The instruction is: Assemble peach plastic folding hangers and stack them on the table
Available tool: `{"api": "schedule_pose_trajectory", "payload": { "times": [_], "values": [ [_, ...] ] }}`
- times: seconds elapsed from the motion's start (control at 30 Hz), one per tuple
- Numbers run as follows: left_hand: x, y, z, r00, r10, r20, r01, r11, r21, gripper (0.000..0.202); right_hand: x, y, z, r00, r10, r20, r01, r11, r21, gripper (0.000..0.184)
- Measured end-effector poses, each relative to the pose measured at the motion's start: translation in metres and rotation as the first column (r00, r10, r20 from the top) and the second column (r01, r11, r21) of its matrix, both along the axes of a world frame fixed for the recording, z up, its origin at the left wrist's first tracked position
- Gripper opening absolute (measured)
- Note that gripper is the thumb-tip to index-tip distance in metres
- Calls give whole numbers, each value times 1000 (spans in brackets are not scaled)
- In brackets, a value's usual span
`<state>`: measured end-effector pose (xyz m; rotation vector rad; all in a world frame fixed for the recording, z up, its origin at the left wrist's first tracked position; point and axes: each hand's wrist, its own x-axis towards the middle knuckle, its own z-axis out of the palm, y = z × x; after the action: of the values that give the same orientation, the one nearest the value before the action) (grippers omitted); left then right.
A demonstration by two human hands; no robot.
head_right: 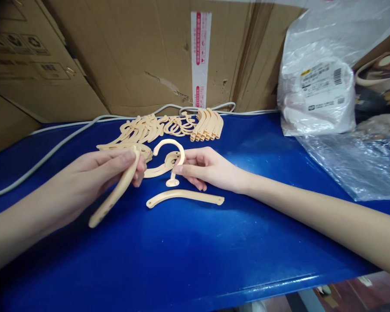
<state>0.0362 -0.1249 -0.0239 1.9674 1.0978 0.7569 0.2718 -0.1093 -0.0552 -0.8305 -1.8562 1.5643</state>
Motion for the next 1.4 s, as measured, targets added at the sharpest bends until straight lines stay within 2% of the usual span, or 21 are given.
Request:
{"api": "schedule_pose_trajectory", "payload": {
  "times": [0.07, 0.13, 0.23, 0.3, 0.43, 0.63, 0.83, 0.93, 1.03, 1.13, 1.4],
  "values": [
    [0, -4, -2, 990, -24, -136, 42, 990, 136, 44, -1, 1, 1, 1000, -6, -7, 6, 1000, -20, 31],
    [-1, -8, -5, 951, 34, -308, 69, 945, 319, 44, -2, 2, 1, 1000, -11, -9, 11, 999, -31, 30],
    [-6, -14, -14, 854, 181, -487, 158, 803, 575, 44, -4, 3, 2, 999, -19, -33, 17, 999, -37, 31],
    [-8, -16, -20, 828, 216, -517, 209, 737, 642, 43, -5, 3, 2, 998, -28, -56, 26, 999, -43, 31],
    [-8, -16, -28, 828, 191, -527, 249, 716, 652, 35, -6, 3, 1, 994, -71, -85, 65, 995, -76, 29],
    [-3, -21, -29, 830, 174, -531, 273, 703, 657, 22, -5, 5, 0, 985, -129, -113, 114, 985, -128, 27],
    [-4, -22, -33, 839, 156, -521, 280, 698, 659, 19, -3, 6, -2, 976, -154, -156, 126, 977, -173, 30],
    [-4, -21, -32, 852, 111, -512, 295, 706, 644, 20, -2, 7, -3, 970, -172, -171, 138, 970, -198, 39],
    [-2, -19, -29, 845, 88, -528, 341, 673, 656, 25, -1, 8, -4, 965, -201, -168, 162, 963, -216, 46],
    [1, -18, -27, 811, 101, -577, 396, 631, 667, 33, 0, 9, -4, 957, -228, -177, 182, 952, -245, 42],
    [2, -14, -28, 828, 105, -551, 372, 632, 680, 40, 0, 10, -2, 938, -243, -246, 171, 944, -281, 34]
  ]
}}
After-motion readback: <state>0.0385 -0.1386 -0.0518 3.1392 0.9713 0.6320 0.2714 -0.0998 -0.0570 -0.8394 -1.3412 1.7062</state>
